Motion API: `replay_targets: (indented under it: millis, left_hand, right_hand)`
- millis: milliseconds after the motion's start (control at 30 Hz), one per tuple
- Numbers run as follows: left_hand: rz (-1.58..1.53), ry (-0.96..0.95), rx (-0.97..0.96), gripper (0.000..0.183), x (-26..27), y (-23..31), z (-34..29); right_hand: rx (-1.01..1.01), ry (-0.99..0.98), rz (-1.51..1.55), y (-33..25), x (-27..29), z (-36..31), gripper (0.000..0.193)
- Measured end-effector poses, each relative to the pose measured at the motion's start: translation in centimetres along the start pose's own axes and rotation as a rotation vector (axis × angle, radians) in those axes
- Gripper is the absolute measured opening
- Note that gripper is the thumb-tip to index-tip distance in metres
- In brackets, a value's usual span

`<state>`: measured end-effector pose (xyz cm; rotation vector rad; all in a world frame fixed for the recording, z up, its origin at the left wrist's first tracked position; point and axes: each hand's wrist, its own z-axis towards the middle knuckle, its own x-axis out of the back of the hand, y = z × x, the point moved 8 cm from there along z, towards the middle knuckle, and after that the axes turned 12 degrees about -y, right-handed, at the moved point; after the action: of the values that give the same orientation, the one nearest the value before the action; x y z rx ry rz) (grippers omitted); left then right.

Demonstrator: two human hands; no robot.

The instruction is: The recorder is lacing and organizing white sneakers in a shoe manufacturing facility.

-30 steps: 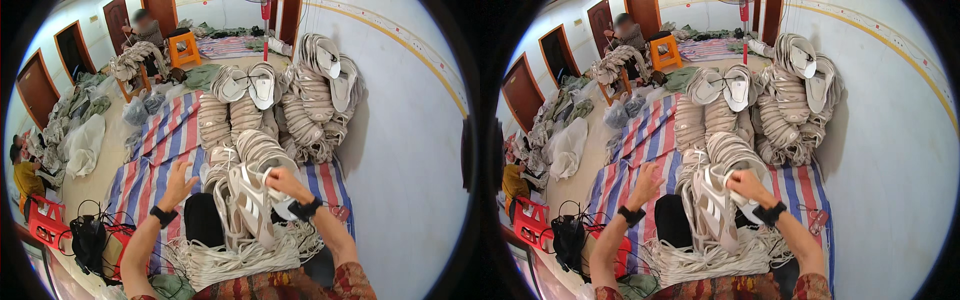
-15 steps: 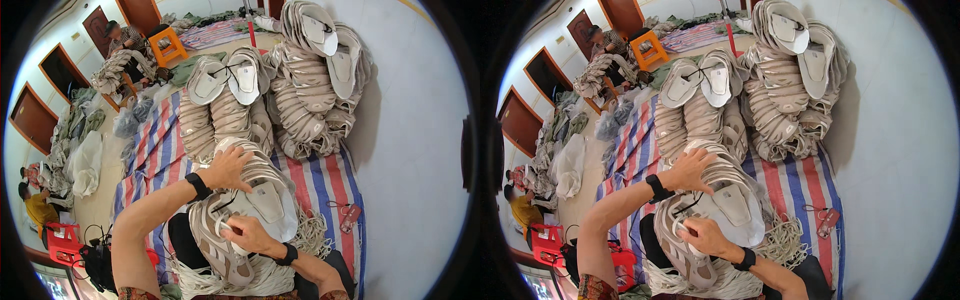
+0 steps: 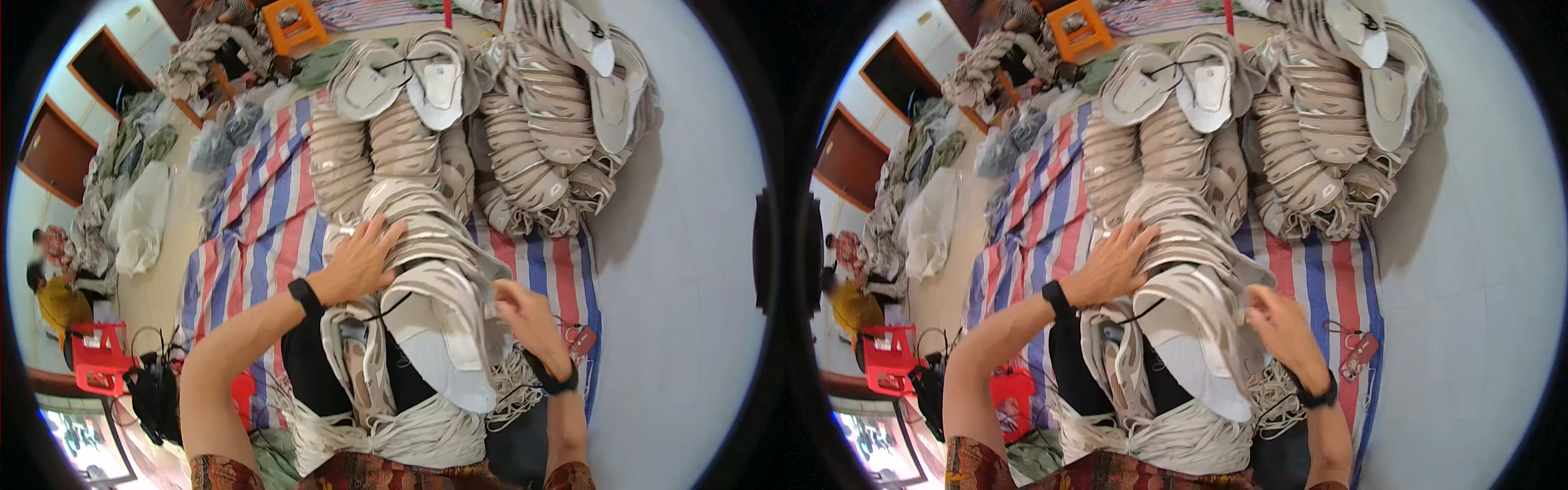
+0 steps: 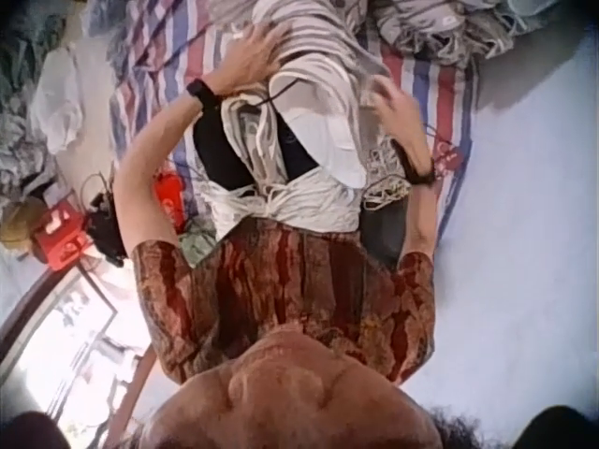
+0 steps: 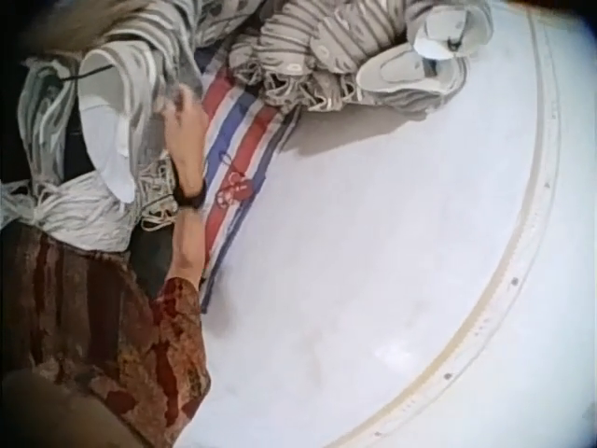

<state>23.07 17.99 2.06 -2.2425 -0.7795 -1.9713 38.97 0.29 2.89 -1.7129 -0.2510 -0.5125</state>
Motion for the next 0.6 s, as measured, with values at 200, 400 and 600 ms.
replay_targets:
  millis: [200,400,600]
  left_hand:
    - [-0.314,-0.011,-0.184,0.065,1.3,-2.4,-5.9]
    - [-0.339,0.021,-0.019,0.046,-2.9,-1.9,-10.7]
    - [-0.563,0.028,0.026,0.027,-3.9,-6.1,-9.8]
  right_hand:
    - [0.232,-0.529,-0.029,-6.3,-5.3,-6.9,0.036]
    - [-0.126,-0.196,0.213,5.1,-6.4,0.1,0.048]
    - [-0.098,-0.526,0.458,1.5,-11.5,-5.0,0.033]
